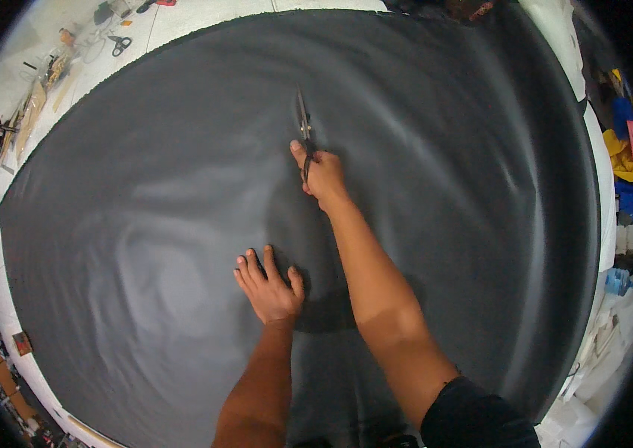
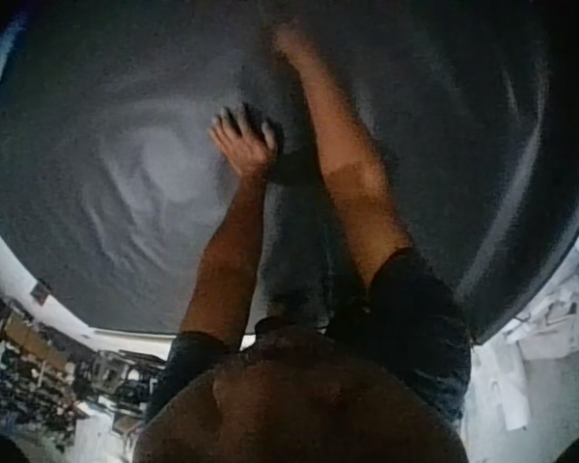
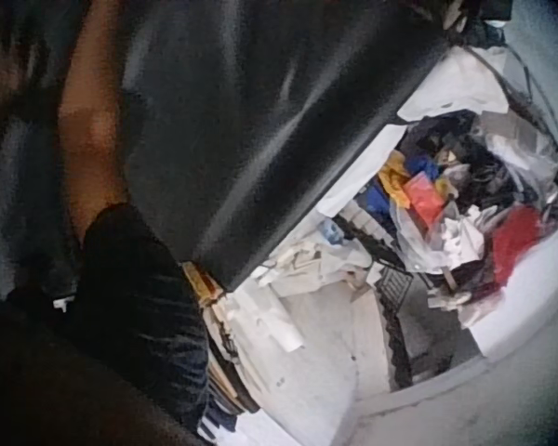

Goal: The person unrolls and lays out a large sheet of black fabric on the floor, aligns sections using a wooden pole, and cuts pieces from the sheet using scissors.

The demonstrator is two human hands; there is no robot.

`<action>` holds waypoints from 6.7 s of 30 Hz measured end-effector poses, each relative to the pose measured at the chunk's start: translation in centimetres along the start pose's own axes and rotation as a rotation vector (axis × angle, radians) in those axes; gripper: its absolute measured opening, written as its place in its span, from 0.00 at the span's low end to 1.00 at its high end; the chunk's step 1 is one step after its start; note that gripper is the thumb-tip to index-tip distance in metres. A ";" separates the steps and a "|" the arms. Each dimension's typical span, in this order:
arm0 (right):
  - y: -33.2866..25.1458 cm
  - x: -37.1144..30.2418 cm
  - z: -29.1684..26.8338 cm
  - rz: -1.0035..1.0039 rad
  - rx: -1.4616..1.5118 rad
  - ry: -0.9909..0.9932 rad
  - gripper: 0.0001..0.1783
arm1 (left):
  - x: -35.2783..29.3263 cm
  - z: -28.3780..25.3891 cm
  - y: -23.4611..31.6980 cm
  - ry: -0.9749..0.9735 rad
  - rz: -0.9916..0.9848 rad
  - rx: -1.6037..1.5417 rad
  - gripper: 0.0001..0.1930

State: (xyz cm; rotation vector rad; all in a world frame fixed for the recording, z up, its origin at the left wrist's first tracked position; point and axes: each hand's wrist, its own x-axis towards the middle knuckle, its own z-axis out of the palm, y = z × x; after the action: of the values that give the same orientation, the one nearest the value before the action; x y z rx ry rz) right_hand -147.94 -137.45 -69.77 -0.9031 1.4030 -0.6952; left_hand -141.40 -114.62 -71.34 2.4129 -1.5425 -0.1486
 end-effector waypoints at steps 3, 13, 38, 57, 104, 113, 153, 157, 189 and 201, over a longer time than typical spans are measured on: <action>0.2 0.3 -0.3 -0.006 -0.012 0.014 0.30 | 0.0 0.1 0.2 -0.007 -0.012 -0.015 0.30; -8.1 11.7 2.0 0.007 -0.081 0.003 0.30 | 0.0 0.5 0.2 -0.037 0.008 0.012 0.30; -13.4 23.3 4.8 -0.259 -0.195 0.021 0.27 | 0.2 0.6 0.5 -0.020 0.009 -0.037 0.30; 26.9 -39.4 -25.5 -0.075 -0.939 0.773 0.32 | -1.8 0.7 1.8 0.023 0.021 -0.037 0.33; 68.2 -96.7 -45.3 0.201 -0.687 0.196 0.49 | -71.4 -36.1 -18.1 -0.106 -0.104 -0.499 0.24; 44.1 -89.5 -36.8 -0.666 -1.181 0.134 0.46 | -73.3 -37.9 -13.2 -0.107 0.135 -0.579 0.27; -11.9 -103.2 -37.9 -0.387 -0.567 -0.485 0.21 | -60.0 -69.8 28.6 -0.577 -0.193 -0.824 0.31; -17.0 -95.9 -41.0 0.090 0.008 -0.267 0.35 | -58.8 -69.4 27.9 -0.529 -0.003 -0.701 0.26; -19.1 -98.1 -4.2 0.199 -2.326 -0.112 0.16 | -105.1 -91.0 -51.2 0.142 -1.741 -0.658 0.19; -17.6 -95.7 34.4 0.367 -1.874 0.260 0.15 | -93.5 -96.9 -75.9 -0.037 -1.793 -1.093 0.16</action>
State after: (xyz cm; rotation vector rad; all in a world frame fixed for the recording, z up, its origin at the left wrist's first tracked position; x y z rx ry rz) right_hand -119.02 -60.82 -7.01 -1.8289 2.2325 1.1416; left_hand -92.59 16.49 -5.54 1.8915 0.9456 -0.9617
